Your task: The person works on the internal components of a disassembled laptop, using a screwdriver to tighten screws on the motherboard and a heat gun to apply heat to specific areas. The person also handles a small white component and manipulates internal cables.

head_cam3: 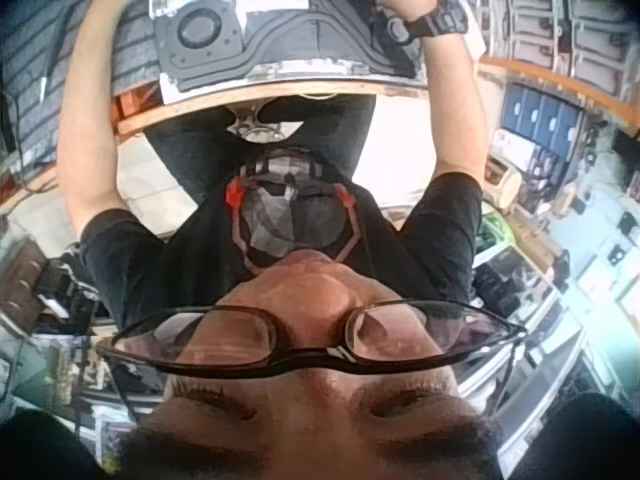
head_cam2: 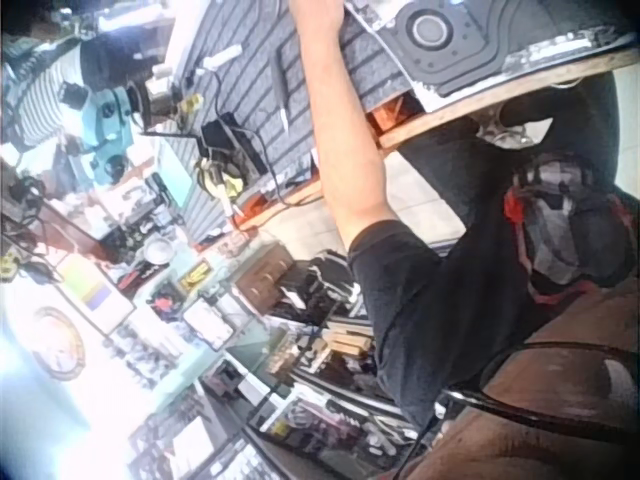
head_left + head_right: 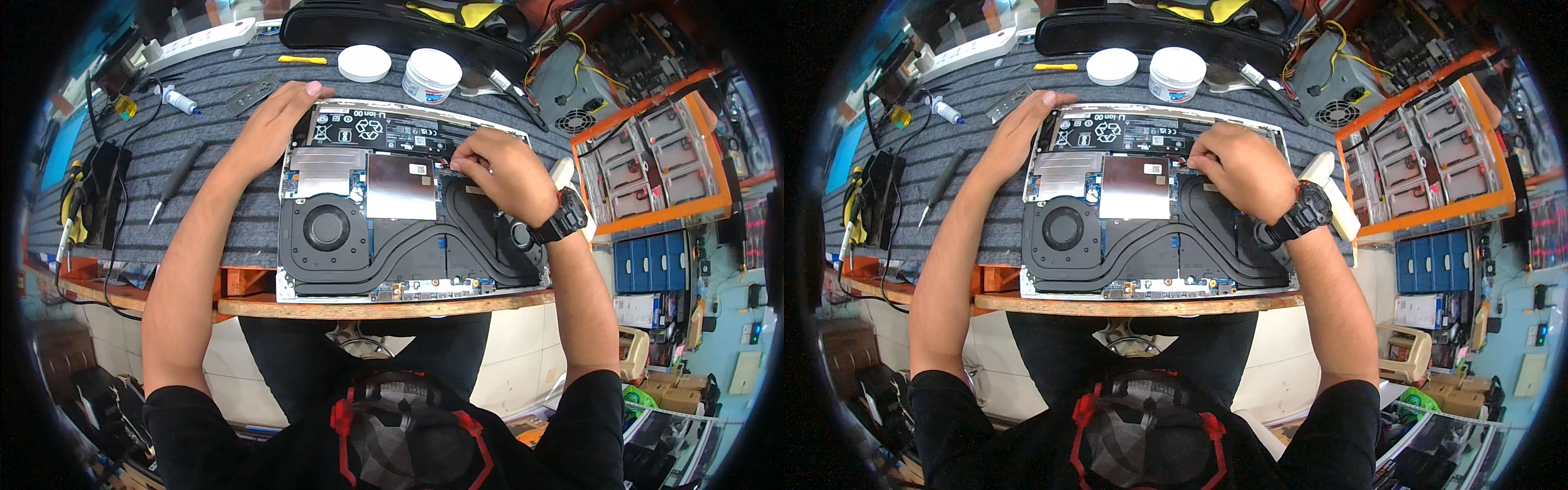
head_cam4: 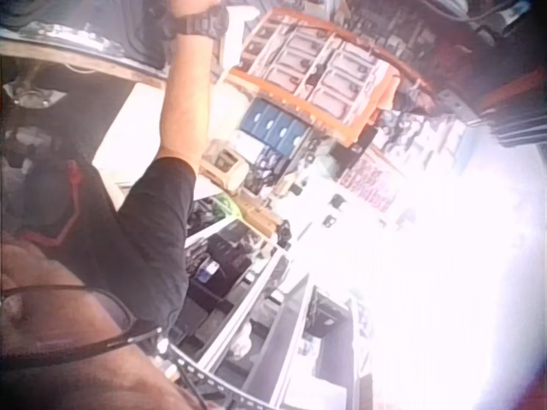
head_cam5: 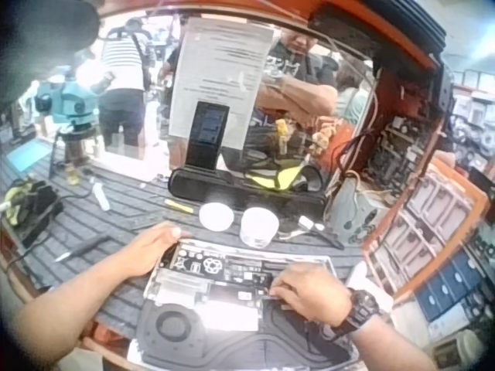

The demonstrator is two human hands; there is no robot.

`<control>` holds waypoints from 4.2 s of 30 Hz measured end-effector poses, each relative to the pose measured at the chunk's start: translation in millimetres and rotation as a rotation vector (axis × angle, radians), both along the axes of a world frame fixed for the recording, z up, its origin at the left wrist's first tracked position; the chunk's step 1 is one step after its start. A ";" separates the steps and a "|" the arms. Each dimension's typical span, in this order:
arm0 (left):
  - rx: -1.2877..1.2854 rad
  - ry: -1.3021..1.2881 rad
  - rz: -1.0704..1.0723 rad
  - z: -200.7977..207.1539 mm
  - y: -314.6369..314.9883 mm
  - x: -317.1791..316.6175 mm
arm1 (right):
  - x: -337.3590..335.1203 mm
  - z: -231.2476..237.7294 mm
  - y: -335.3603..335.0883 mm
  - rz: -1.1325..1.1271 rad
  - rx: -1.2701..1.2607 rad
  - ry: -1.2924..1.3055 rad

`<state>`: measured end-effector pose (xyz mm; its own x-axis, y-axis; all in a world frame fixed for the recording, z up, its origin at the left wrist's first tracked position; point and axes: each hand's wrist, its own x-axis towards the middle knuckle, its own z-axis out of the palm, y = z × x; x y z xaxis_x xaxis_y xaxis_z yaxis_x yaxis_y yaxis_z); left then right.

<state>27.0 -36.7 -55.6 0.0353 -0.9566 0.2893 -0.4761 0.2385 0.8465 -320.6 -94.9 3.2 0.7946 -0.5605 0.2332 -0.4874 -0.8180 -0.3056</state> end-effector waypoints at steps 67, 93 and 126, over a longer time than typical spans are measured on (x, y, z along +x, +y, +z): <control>-0.033 -0.104 -0.033 -4.8 0.1 3.6 | 38.6 36.4 -21.4 0.314 0.078 0.346; -0.043 -0.106 -0.046 -5.3 -0.6 3.5 | 46.8 42.5 -23.6 0.214 0.193 0.423; -0.113 -0.453 -0.328 27.4 -42.9 -102.2 | -3.8 -2.2 -15.0 0.125 0.040 -0.065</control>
<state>-75.2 -79.6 -28.2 -0.4102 -0.8588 0.3071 -0.6715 0.5122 0.5355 -324.4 -109.9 1.0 0.8429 -0.4676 0.2662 -0.3602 -0.8579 -0.3665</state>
